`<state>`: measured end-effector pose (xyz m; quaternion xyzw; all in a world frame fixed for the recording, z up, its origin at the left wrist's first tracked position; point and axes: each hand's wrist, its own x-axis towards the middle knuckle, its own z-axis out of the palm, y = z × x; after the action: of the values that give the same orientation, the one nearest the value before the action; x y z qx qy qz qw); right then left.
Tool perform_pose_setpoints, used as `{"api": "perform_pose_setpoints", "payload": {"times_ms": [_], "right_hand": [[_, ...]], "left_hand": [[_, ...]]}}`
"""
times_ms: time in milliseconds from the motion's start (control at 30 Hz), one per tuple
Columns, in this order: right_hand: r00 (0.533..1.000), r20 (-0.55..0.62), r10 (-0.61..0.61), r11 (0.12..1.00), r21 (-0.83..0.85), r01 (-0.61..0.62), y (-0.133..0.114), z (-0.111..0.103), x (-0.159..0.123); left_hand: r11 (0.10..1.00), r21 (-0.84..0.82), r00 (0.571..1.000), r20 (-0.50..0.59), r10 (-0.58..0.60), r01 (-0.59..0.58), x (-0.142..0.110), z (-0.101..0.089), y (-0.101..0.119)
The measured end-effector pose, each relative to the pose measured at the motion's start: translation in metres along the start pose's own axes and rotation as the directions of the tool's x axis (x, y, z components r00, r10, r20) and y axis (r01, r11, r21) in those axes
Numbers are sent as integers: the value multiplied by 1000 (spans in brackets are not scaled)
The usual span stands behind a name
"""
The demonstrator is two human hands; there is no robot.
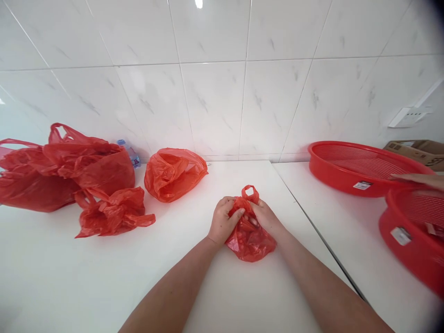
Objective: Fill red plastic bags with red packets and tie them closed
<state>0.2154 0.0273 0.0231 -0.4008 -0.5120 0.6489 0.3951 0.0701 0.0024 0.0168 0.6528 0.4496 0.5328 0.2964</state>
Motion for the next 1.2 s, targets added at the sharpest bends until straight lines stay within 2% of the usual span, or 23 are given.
{"api": "perform_pose_setpoints", "payload": {"times_ms": [100, 200, 333, 433, 567, 633, 700, 800, 933, 1067, 1200], "right_hand": [[998, 50, -33, 995, 96, 28, -2, 0, -3], [994, 112, -17, 981, 193, -5, -2, -3, -3], [991, 135, -10, 990, 142, -9, 1, -8, 2], [977, 211, -36, 996, 90, 17, 1, -8, 3], [970, 235, -57, 998, 19, 54, -6, -7, -2], [971, 232, -64, 996, -44, 76, -11, -6, -5], [979, 193, -65, 985, -143, 93, -13, -6, -7], [991, 49, -128, 931, -339, 137, -10, -8, -5], [949, -155, -274, 867, -467, 173, 2, -13, 1], [934, -198, -298, 849, -503, 164, 6, -19, 3], [930, -204, -306, 862, -474, 179, 4, -21, 3]], "left_hand": [[991, -69, 993, -22, -113, 111, 2, 0, -7], [966, -149, 973, -67, -221, 209, 4, -1, -15], [934, -249, 953, -96, -289, 258, 5, -2, -19], [903, -340, 956, -32, -291, 263, 4, -6, -16], [850, -399, 939, 148, -311, 345, 5, -10, -13], [832, -412, 928, 160, -335, 371, 6, -10, -14], [824, -431, 929, 123, -350, 368, 7, -9, -15], [835, -435, 938, 80, -338, 337, 5, -7, -11], [907, -336, 966, 49, -253, 255, 0, -1, -1], [974, -142, 984, 42, -174, 178, -5, 5, 6], [996, 5, 995, 49, -88, 87, -7, 5, 5]]}}
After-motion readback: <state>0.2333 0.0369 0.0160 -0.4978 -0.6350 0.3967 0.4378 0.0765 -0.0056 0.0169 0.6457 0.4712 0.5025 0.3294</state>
